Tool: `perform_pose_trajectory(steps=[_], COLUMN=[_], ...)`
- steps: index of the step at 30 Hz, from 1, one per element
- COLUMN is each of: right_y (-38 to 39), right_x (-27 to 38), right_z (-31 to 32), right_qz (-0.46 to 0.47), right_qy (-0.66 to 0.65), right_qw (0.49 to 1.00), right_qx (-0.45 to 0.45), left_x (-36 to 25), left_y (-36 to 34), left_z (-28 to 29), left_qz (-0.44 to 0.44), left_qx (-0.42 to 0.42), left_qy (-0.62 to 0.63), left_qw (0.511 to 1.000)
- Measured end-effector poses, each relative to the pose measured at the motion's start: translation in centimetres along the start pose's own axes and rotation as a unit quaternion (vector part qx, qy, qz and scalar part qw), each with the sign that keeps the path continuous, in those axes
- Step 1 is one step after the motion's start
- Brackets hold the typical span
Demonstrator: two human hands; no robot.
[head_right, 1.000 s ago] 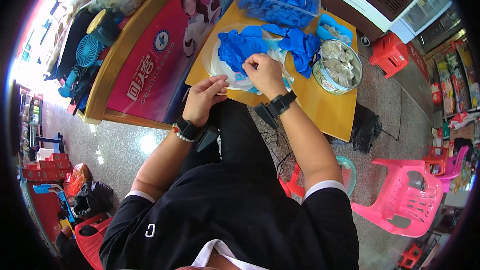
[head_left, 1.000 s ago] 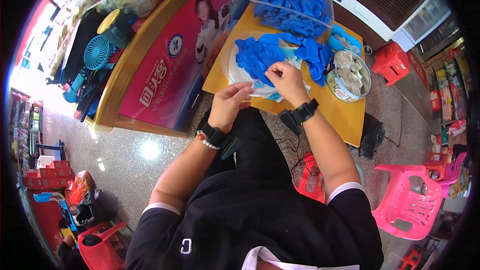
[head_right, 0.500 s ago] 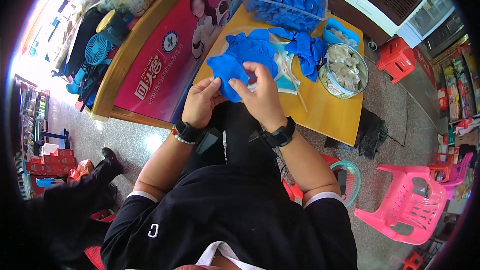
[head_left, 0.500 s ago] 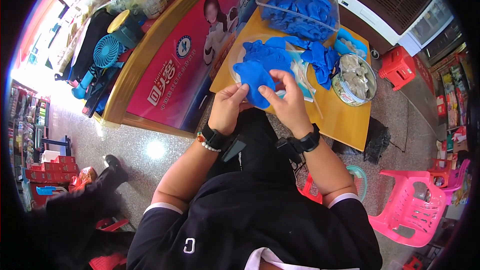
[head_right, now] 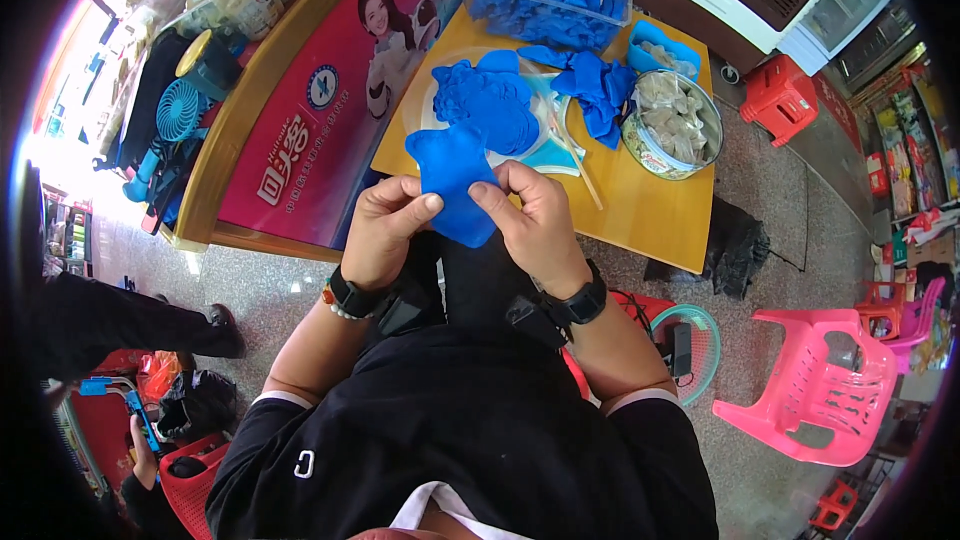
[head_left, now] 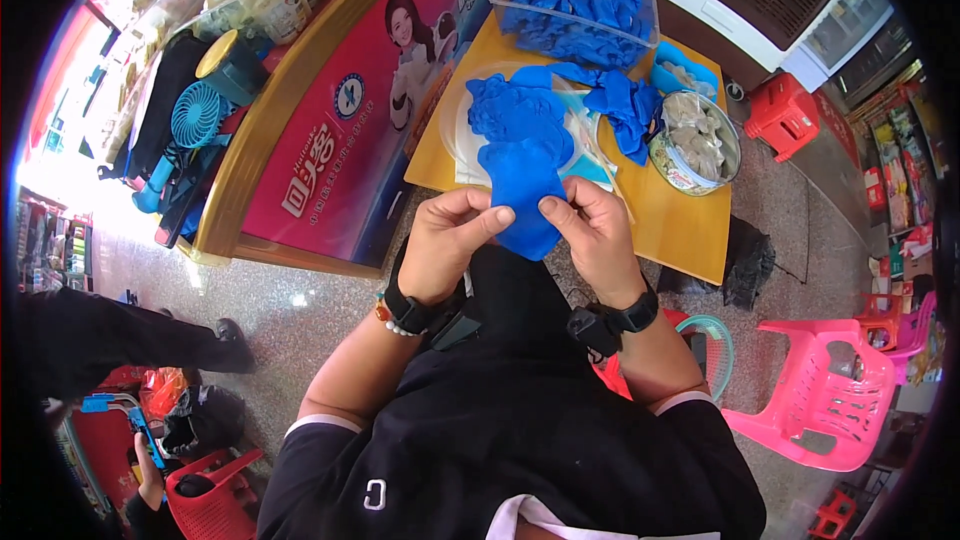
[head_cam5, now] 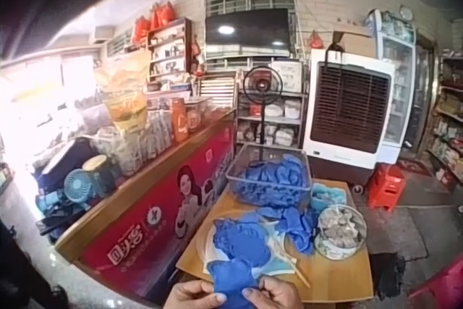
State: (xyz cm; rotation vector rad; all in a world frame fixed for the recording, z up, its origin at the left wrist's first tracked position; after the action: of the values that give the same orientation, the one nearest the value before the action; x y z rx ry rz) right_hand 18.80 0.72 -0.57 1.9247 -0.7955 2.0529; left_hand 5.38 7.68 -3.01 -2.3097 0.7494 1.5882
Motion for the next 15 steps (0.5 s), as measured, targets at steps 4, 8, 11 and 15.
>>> perform_pose_trajectory(steps=[4,8,11,15], right_y=[0.3,0.5,0.8,0.8], right_x=[1.0,1.1,0.1,0.6], right_z=[0.1,-0.4,-0.7,-1.6], right_qz=[0.003,0.027,-0.033,-0.024], right_qy=[0.0,0.006,-0.04,-0.094], right_qw=[1.0,0.999,0.998,0.994], right_qx=[0.006,0.021,0.04,0.041], left_x=[0.2,-1.0,-1.6,-1.8], left_y=[0.8,0.8,0.8,0.6], left_z=[-0.6,-0.6,-0.1,-0.5], left_qz=[0.092,-0.014,-0.063,-0.063], left_qx=[0.002,0.05,0.028,0.006], left_qy=[0.018,-0.004,-0.042,-0.004], left_qw=[0.996,0.999,0.997,0.998])
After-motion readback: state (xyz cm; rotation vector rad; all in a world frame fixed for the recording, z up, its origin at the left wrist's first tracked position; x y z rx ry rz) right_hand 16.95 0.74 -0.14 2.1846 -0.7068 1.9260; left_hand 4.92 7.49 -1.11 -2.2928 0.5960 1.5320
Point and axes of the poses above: each hand's wrist, its own y-axis away from the middle knuckle, its own z-axis out of the back of the hand, x = y × z, the point moved 10 cm from there along -y, towards the middle knuckle, and after that the axes turned 10 degrees about -x, right-handed, at the moved point
